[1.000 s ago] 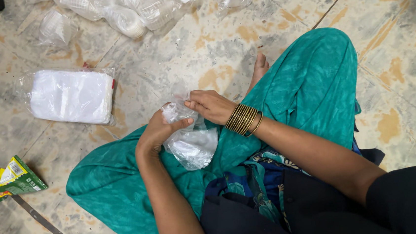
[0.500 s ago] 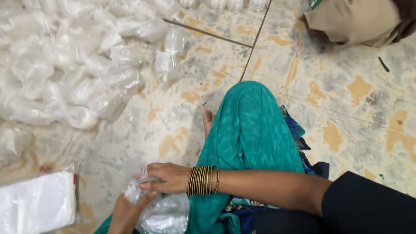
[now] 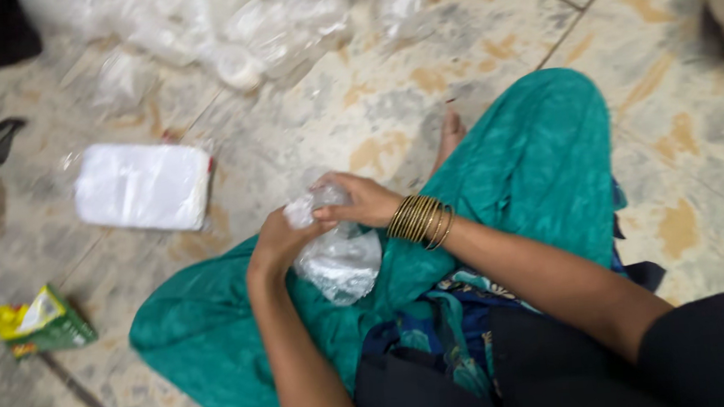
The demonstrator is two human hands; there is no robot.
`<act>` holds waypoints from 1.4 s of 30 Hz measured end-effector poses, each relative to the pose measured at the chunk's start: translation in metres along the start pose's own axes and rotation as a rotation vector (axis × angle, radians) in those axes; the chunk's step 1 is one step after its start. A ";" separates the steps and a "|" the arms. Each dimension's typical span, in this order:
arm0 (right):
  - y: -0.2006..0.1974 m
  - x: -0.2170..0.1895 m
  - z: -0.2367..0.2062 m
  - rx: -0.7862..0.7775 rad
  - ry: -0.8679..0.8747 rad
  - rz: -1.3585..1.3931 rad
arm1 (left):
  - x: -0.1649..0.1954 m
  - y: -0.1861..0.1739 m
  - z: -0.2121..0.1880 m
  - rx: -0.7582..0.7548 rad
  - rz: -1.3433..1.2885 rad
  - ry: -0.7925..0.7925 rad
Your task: The person sits on the floor and packs plastic cups into clear plastic bags, opening a bag, filling it with cups, and setting filled bags aside with other completed bags.
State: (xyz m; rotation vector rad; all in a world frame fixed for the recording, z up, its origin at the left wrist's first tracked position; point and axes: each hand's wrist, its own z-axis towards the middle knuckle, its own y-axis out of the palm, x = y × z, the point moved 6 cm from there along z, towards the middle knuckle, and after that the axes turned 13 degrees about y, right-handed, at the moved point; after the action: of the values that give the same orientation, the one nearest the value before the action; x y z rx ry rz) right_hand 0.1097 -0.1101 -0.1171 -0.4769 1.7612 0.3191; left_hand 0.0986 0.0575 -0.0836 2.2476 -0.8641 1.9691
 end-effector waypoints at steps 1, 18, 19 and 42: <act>0.000 -0.005 -0.001 0.012 -0.008 -0.016 | -0.002 0.000 0.000 0.009 -0.048 -0.018; -0.025 -0.058 -0.018 0.378 -0.236 -0.435 | -0.018 -0.060 -0.014 0.614 -0.503 0.193; -0.025 -0.052 -0.016 0.377 -0.226 -0.448 | -0.022 -0.060 -0.012 0.617 -0.451 0.230; -0.034 0.007 0.005 0.321 -0.098 -0.505 | -0.041 0.034 0.047 -0.011 0.466 -0.196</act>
State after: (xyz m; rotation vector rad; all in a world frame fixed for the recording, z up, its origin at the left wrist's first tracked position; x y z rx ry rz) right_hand 0.1290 -0.1391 -0.1238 -0.6380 1.4987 -0.2877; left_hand 0.1255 0.0270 -0.1422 2.4333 -1.5385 1.9033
